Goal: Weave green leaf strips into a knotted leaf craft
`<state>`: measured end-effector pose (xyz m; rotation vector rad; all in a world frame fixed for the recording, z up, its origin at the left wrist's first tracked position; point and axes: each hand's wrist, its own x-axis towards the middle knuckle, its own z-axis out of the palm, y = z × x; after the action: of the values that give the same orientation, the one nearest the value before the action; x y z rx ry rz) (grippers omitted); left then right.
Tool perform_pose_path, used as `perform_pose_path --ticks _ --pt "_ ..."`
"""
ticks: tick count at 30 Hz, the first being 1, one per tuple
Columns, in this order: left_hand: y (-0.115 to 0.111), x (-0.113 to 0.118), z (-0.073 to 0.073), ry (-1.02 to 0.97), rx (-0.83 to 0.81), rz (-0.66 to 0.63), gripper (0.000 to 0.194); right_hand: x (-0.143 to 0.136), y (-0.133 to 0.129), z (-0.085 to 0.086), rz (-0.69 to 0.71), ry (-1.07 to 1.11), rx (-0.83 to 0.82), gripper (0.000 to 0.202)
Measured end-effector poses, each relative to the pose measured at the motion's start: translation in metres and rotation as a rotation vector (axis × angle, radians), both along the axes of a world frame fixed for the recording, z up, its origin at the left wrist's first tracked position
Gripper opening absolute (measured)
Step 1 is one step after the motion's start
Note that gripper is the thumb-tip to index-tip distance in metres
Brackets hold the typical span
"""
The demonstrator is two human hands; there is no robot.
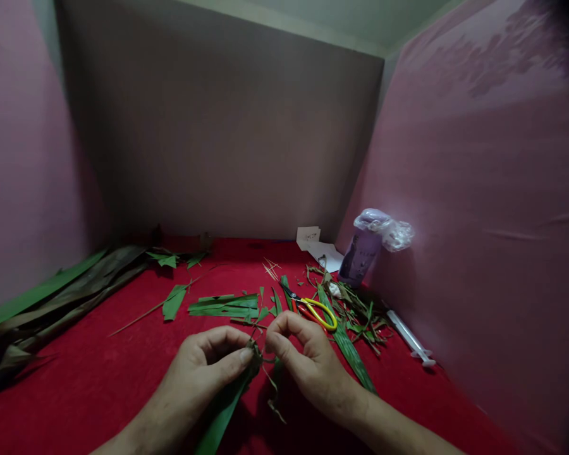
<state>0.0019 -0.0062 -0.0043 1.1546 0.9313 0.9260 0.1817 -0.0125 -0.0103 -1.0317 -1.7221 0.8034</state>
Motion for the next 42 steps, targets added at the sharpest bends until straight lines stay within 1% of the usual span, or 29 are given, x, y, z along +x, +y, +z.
perform_pose_path --ticks 3,5,9,12,17,20,23,26,30,33,35,37,39,42 --pt "-0.001 0.000 0.000 0.007 -0.009 -0.036 0.015 -0.002 0.000 0.001 0.040 0.050 -0.028 0.019" --pt "-0.001 0.000 0.000 0.011 -0.020 -0.044 0.014 -0.003 0.000 0.002 0.077 0.115 -0.075 0.022" --pt "0.000 0.000 0.002 0.005 -0.017 -0.022 0.016 -0.002 0.003 0.004 0.178 0.304 -0.259 0.032" --pt "0.002 0.001 0.003 0.013 -0.021 -0.002 0.018 0.001 0.006 0.004 0.253 0.373 -0.387 0.036" --pt "0.002 0.002 0.004 0.008 -0.022 -0.004 0.016 0.008 0.010 0.002 0.392 0.468 -0.528 0.031" --pt "0.002 0.002 0.003 -0.002 -0.017 -0.012 0.014 0.010 0.012 0.001 0.414 0.505 -0.559 0.026" --pt "0.001 0.001 0.003 0.002 -0.022 -0.012 0.014 0.010 0.012 0.001 0.429 0.516 -0.555 0.021" --pt "0.001 0.001 0.004 0.005 -0.022 -0.012 0.014 0.011 0.012 -0.001 0.425 0.498 -0.519 0.020" --pt "0.001 0.001 0.004 0.020 0.018 -0.011 0.013 0.009 0.012 -0.002 0.384 0.449 -0.444 0.019" --pt "0.001 0.001 0.003 0.035 0.038 -0.004 0.013 0.006 0.009 0.003 0.301 0.388 -0.348 0.018" --pt "0.001 0.002 0.003 0.049 0.035 0.005 0.013 0.004 0.005 0.007 0.208 0.298 -0.222 0.014" --pt "0.000 0.003 0.004 0.071 0.036 0.012 0.012 0.003 0.001 0.010 0.137 0.152 -0.059 0.011" --pt "0.000 0.004 0.006 0.105 0.053 0.016 0.012 0.003 -0.003 0.011 0.110 0.008 0.100 0.010" --pt "-0.001 0.005 0.008 0.165 0.096 0.015 0.012 0.003 -0.004 0.009 0.089 -0.127 0.336 0.011"
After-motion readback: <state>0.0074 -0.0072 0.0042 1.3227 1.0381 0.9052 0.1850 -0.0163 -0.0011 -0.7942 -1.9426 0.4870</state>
